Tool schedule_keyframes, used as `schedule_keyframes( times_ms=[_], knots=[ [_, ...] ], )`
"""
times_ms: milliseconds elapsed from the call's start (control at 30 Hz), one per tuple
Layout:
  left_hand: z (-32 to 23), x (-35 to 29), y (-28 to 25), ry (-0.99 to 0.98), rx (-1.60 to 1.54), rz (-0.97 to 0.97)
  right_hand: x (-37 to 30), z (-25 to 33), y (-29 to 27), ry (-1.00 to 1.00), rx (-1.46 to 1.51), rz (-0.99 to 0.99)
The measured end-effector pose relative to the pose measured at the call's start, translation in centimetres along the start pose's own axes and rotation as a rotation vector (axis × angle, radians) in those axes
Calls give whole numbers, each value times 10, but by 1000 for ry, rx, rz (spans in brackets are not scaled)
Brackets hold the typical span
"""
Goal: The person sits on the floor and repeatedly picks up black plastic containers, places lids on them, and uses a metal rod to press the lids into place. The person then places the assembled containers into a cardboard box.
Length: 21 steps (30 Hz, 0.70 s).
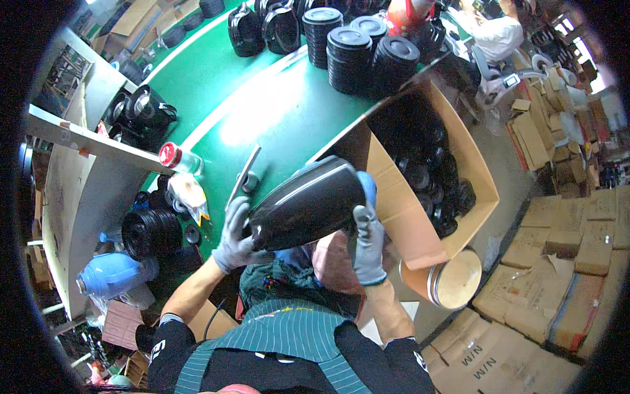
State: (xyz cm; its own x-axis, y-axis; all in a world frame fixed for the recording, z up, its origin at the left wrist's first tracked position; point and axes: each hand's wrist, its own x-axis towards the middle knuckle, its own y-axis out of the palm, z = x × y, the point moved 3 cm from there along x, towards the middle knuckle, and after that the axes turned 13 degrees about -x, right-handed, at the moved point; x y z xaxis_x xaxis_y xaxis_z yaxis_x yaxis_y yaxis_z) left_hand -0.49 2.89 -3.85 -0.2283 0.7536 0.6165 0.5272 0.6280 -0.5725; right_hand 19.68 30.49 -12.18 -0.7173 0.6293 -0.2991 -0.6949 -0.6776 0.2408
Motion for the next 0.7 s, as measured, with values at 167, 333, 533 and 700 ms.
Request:
schedule_keyframes(
  times_ms=[167,333,533,700],
  knots=[
    [28,38,0,-72,-52,-302,39,33,69,111,100,239],
    [117,122,-32,-267,-90,-392,43,24,59,241,173,425],
    [285,199,-82,-212,485,-371,33,-11,18,282,670,642],
    [391,252,-98,-345,719,-265,32,-11,22,250,514,574]
  ],
)
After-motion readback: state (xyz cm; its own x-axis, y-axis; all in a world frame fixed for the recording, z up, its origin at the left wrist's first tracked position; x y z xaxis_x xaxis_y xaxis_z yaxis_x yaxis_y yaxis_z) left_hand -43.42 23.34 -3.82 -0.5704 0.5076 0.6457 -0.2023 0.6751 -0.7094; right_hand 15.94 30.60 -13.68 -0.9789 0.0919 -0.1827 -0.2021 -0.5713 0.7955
